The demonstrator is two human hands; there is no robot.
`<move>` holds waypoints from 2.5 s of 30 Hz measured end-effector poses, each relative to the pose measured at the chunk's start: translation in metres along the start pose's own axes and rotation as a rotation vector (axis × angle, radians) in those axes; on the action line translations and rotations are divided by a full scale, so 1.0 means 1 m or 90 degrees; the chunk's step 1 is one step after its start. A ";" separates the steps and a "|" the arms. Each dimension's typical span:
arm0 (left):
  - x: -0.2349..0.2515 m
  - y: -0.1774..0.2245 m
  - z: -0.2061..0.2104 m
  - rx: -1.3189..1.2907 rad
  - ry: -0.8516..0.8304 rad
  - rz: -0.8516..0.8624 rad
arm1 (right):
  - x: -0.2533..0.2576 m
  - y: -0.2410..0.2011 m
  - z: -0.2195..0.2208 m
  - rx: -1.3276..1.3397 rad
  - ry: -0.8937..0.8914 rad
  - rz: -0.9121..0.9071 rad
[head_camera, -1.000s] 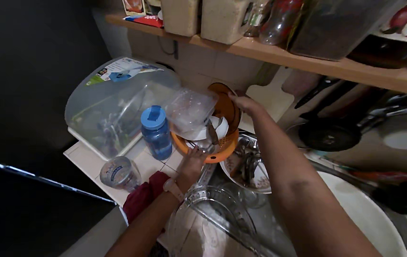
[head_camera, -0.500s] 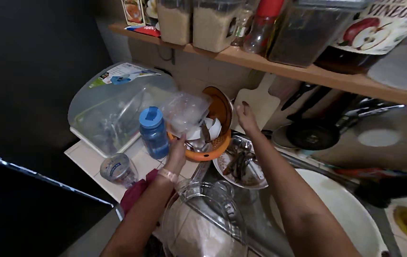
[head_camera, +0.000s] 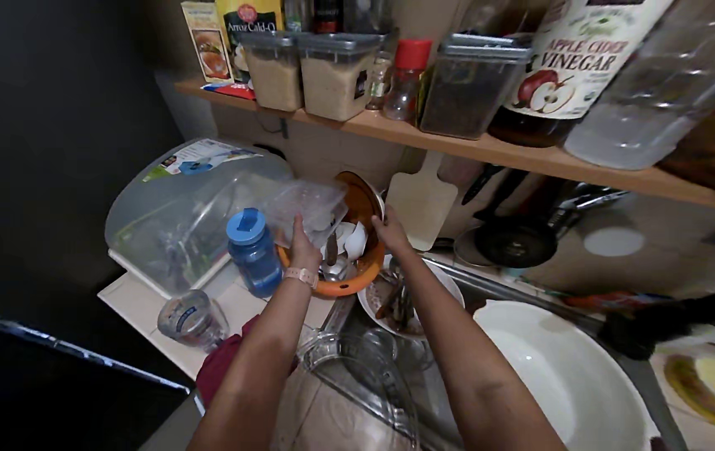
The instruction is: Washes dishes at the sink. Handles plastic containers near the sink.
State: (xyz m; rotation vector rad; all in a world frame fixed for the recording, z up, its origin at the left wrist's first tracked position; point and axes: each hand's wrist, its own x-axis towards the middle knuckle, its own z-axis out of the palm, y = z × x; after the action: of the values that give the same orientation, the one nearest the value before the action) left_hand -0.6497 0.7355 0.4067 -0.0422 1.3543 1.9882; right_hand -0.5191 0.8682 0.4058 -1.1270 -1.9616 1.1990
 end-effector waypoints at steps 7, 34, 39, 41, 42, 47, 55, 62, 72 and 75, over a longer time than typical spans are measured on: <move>0.005 0.000 0.000 -0.148 -0.012 0.061 | -0.008 -0.003 0.004 -0.114 0.123 -0.058; 0.032 0.021 -0.016 -0.545 -0.149 -0.004 | -0.019 -0.095 0.064 -0.269 0.164 -0.387; 0.029 0.025 -0.017 -0.397 -0.077 -0.061 | -0.036 -0.076 0.044 -0.205 0.173 -0.262; 0.036 0.013 -0.023 -0.376 -0.084 -0.055 | -0.045 -0.065 0.039 -0.160 0.189 -0.186; 0.040 0.007 -0.025 -0.376 -0.088 -0.055 | -0.048 -0.060 0.038 -0.143 0.196 -0.152; 0.049 -0.009 -0.031 -0.254 -0.117 0.035 | -0.055 -0.042 0.036 -0.111 0.198 -0.053; 0.034 0.005 -0.034 -0.030 -0.154 0.183 | -0.057 -0.017 0.047 -0.017 0.137 -0.073; -0.016 0.017 -0.024 -0.003 -0.112 0.174 | -0.069 -0.013 0.048 -0.032 0.186 -0.077; -0.058 0.035 -0.041 -0.034 -0.064 0.149 | -0.119 -0.005 0.016 -0.043 0.211 -0.135; -0.088 0.040 -0.051 -0.038 -0.073 0.149 | -0.162 0.007 -0.008 -0.066 0.191 -0.152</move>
State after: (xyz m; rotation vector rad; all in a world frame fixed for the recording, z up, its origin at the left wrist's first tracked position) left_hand -0.6257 0.6391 0.4515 0.2080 1.2743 2.1888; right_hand -0.4323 0.7311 0.3965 -1.0214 -1.8774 0.7645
